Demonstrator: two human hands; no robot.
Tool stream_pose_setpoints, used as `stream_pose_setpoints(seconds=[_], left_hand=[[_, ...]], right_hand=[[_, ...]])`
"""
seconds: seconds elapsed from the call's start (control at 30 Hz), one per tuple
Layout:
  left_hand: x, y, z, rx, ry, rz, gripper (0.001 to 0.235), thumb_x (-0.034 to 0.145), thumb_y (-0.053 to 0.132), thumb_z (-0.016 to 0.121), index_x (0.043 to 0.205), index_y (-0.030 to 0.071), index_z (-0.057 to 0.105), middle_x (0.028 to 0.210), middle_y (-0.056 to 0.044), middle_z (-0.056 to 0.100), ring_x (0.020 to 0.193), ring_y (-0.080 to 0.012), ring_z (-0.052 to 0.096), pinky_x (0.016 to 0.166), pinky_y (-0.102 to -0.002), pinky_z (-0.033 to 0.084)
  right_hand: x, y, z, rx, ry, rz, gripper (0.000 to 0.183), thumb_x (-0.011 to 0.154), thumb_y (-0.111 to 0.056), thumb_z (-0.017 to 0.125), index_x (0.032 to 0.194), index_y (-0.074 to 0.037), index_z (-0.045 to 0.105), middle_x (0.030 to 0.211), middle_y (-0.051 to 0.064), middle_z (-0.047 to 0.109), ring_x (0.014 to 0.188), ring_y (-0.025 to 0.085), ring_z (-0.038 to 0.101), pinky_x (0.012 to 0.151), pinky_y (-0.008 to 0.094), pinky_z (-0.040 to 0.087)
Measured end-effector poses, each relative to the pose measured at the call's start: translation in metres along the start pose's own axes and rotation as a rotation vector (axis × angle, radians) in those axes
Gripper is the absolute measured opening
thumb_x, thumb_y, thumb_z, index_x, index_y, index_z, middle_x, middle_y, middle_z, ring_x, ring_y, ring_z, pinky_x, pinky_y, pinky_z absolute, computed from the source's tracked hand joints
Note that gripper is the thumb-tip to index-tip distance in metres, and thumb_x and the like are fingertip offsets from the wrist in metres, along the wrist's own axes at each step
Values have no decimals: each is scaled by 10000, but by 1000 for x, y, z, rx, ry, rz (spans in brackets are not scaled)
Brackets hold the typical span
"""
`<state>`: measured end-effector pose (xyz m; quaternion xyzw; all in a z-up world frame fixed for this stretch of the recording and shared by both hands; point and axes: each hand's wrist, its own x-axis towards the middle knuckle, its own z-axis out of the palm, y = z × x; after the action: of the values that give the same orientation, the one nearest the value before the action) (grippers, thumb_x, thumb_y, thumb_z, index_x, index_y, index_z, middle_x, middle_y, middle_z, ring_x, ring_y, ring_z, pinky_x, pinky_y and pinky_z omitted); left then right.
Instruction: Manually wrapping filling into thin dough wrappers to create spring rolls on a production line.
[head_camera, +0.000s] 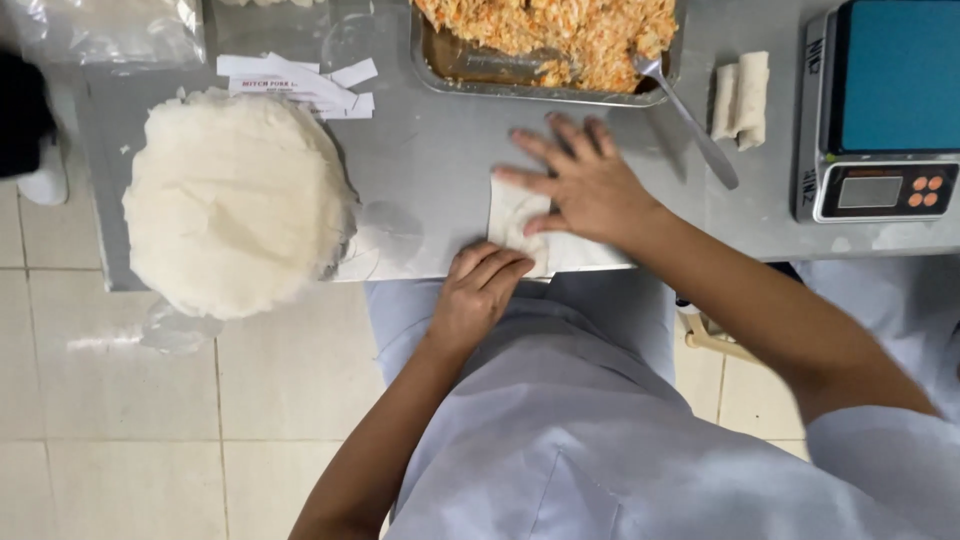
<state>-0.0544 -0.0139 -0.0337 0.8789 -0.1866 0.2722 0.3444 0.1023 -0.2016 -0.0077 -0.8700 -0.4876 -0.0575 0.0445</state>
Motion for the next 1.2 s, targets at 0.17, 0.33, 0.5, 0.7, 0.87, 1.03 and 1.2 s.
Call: stream_pose_setpoints(seconds=[0.17,0.33,0.5,0.7,0.87,1.03,1.2], left_hand=[[-2,-15,-4,-97,-223,-227,212,949,234,712,1149,170,745,1014,-30,761,1121,-251,650,968,-414,459],[8,-28,-12,-194,-285,-204,219,945,265,727,1154,204,737,997,-11,769,1120,-244,662,979,-410,452],[28,-57,-7,-145,-286,-144,118,953,314,742,988,215,798,943,-1,678,1017,-242,605,952,-392,449],[45,-69,-12,-202,-282,-139,236,806,296,877,879,112,748,890,-55,669,936,-273,615,907,-414,480],[53,-63,-13,-125,-239,-108,200,848,285,844,952,134,763,966,-45,658,1007,-280,583,883,-422,457],[46,-69,-18,-13,-256,-102,150,939,320,753,1050,222,778,1004,35,706,1044,-201,599,847,-348,418],[71,-74,-17,-52,-186,-202,171,972,347,745,986,186,799,960,2,713,1050,-234,577,852,-379,412]], right_hand=[[-50,-58,12,320,195,162,649,842,-657,642,1349,-253,632,1271,47,587,1163,344,566,908,507,456],[-69,-78,21,480,310,259,196,919,-338,787,1095,-253,782,1092,-66,731,939,191,682,809,358,493],[-51,-80,16,443,373,320,329,887,-385,819,1168,-221,769,1087,-5,692,944,242,616,821,394,453],[-41,-63,15,389,379,254,199,932,-347,781,1072,-207,805,996,13,677,894,256,598,794,402,446],[-35,-62,10,292,283,273,224,973,-327,721,1137,-187,781,1026,49,636,930,296,578,829,457,433],[-29,-45,-6,438,302,268,240,952,-215,748,1178,-135,754,1017,60,695,909,277,665,798,385,501],[-28,-20,9,376,322,284,160,1010,-290,709,1048,-160,795,929,24,700,864,267,607,788,399,464]])
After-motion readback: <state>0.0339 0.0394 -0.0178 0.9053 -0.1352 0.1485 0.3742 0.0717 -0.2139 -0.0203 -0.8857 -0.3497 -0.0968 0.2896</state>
